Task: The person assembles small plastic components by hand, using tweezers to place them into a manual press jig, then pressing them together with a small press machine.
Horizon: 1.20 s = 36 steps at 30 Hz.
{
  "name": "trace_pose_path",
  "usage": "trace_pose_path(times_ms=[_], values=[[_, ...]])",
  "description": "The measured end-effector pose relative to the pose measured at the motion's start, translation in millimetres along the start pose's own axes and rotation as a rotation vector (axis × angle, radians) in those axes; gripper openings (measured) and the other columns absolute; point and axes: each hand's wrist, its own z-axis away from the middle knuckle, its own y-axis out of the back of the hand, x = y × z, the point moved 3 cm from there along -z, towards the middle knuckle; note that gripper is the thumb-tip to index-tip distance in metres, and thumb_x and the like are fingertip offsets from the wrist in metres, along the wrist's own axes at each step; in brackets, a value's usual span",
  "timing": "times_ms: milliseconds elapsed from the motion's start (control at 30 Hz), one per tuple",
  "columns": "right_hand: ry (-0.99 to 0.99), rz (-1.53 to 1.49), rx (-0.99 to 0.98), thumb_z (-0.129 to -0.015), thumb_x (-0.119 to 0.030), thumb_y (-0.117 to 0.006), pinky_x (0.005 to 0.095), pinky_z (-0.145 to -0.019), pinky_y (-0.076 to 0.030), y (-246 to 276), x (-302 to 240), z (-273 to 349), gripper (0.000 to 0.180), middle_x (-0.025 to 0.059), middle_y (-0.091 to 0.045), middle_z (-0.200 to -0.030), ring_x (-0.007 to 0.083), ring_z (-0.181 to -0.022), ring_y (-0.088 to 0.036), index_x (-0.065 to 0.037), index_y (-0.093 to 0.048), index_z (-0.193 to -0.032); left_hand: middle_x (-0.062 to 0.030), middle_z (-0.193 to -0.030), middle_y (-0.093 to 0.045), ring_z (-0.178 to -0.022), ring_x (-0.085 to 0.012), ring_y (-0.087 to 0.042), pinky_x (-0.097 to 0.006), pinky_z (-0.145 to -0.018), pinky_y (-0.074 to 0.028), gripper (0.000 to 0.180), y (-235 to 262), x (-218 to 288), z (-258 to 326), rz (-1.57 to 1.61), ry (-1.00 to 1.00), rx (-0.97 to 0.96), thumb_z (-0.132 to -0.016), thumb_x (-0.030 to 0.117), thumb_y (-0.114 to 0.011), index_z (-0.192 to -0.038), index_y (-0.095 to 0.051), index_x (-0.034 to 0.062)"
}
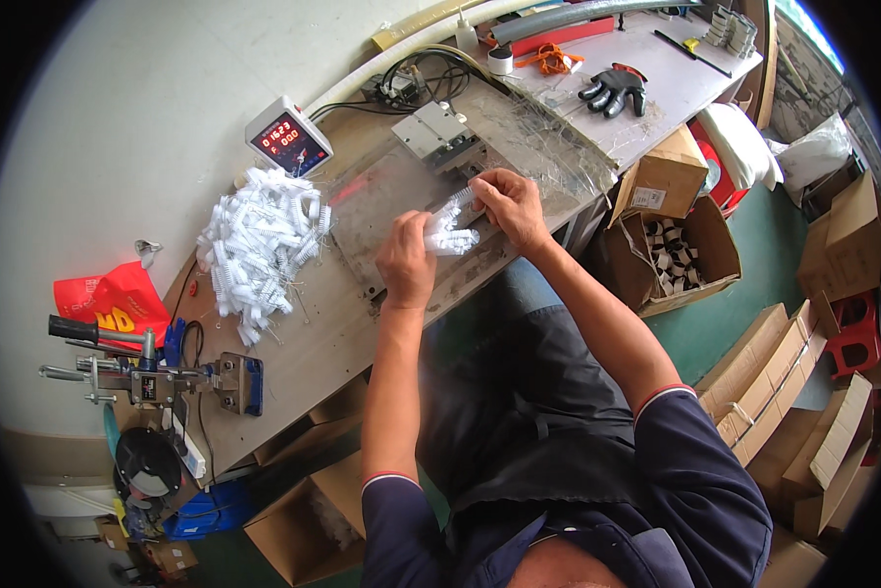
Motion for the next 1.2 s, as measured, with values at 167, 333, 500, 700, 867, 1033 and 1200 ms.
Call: trace_pose_path(times_ms=[167, 333, 500, 700, 867, 1033, 1200], values=[[0.003, -0.073, -0.099, -0.098, -0.013, -0.068, 0.0211, -0.049, -0.039, -5, 12, -5, 0.015, 0.0001, -0.067, -0.074, 0.0034, -0.056, -0.052, 0.000, -0.072, -0.103, -0.0079, -0.099, -0.070, -0.090, -0.0308, -0.069, -0.042, -0.076, -0.056, 0.032, -1, 1, -3, -0.059, -0.063, -0.085, -0.079, -0.002, -0.071, -0.108, -0.064, 0.0088], [-0.012, -0.097, -0.258, -0.095, -0.004, -0.064, 0.0221, -0.053, -0.043, -5, 12, -2, 0.016, -0.0003, -0.067, -0.085, 0.0041, -0.061, -0.054, -0.002, -0.069, -0.111, -0.0085, -0.095, -0.067, -0.088, -0.0290, -0.063, -0.039, -0.075, -0.053, 0.028, -10, 9, -5, -0.130, -0.127, -0.180, -0.080, 0.000, -0.061, -0.107, -0.062, 0.0065], [-0.015, -0.077, -0.324, -0.102, -0.019, -0.064, 0.0203, -0.050, -0.041, -16, 0, 3, 0.022, -0.0018, -0.063, -0.077, 0.0038, -0.058, -0.053, -0.002, -0.066, -0.116, -0.0128, -0.098, -0.068, -0.090, -0.0360, -0.066, -0.045, -0.078, -0.054, 0.040, -5, -2, 4, -0.075, 0.003, -0.224, -0.075, -0.005, -0.066, -0.113, -0.060, 0.0055], [-0.053, 0.024, -0.306, -0.103, -0.026, -0.065, 0.0206, -0.052, -0.042, -13, 0, 4, 0.027, -0.0013, -0.064, -0.076, 0.0042, -0.059, -0.054, -0.002, -0.066, -0.114, -0.0165, -0.103, -0.068, -0.089, -0.0399, -0.070, -0.048, -0.074, -0.057, 0.036, 55, -74, 15, -0.270, 0.356, -0.028, -0.082, -0.005, -0.068, -0.115, -0.059, 0.0059], [-0.025, 0.080, -0.314, -0.102, -0.022, -0.066, 0.0212, -0.052, -0.042, -18, 4, 2, 0.022, -0.0010, -0.064, -0.076, 0.0047, -0.060, -0.055, -0.001, -0.068, -0.110, -0.0150, -0.114, -0.067, -0.102, -0.0399, -0.067, -0.050, -0.085, -0.054, 0.034, 97, -152, 34, -0.565, 0.581, -0.189, -0.084, 0.000, -0.067, -0.117, -0.060, 0.0065], [-0.022, 0.095, -0.287, -0.099, -0.019, -0.066, 0.0248, -0.052, -0.044, -16, 5, 2, 0.021, 0.0016, -0.063, -0.073, 0.0074, -0.058, -0.055, 0.001, -0.068, -0.106, -0.0133, -0.121, -0.064, -0.103, -0.0391, -0.068, -0.050, -0.084, -0.055, 0.036, 94, -154, 46, -0.575, 0.460, -0.245, -0.087, 0.001, -0.064, -0.122, -0.058, 0.0062], [-0.012, 0.088, -0.286, -0.099, -0.018, -0.065, 0.0250, -0.053, -0.045, -19, 3, 3, 0.020, 0.0019, -0.063, -0.073, 0.0076, -0.058, -0.056, 0.001, -0.068, -0.105, -0.0132, -0.121, -0.065, -0.109, -0.0379, -0.065, -0.050, -0.085, -0.054, 0.038, 96, -163, 50, -0.580, 0.563, -0.311, -0.087, 0.003, -0.065, -0.124, -0.061, 0.0080]])
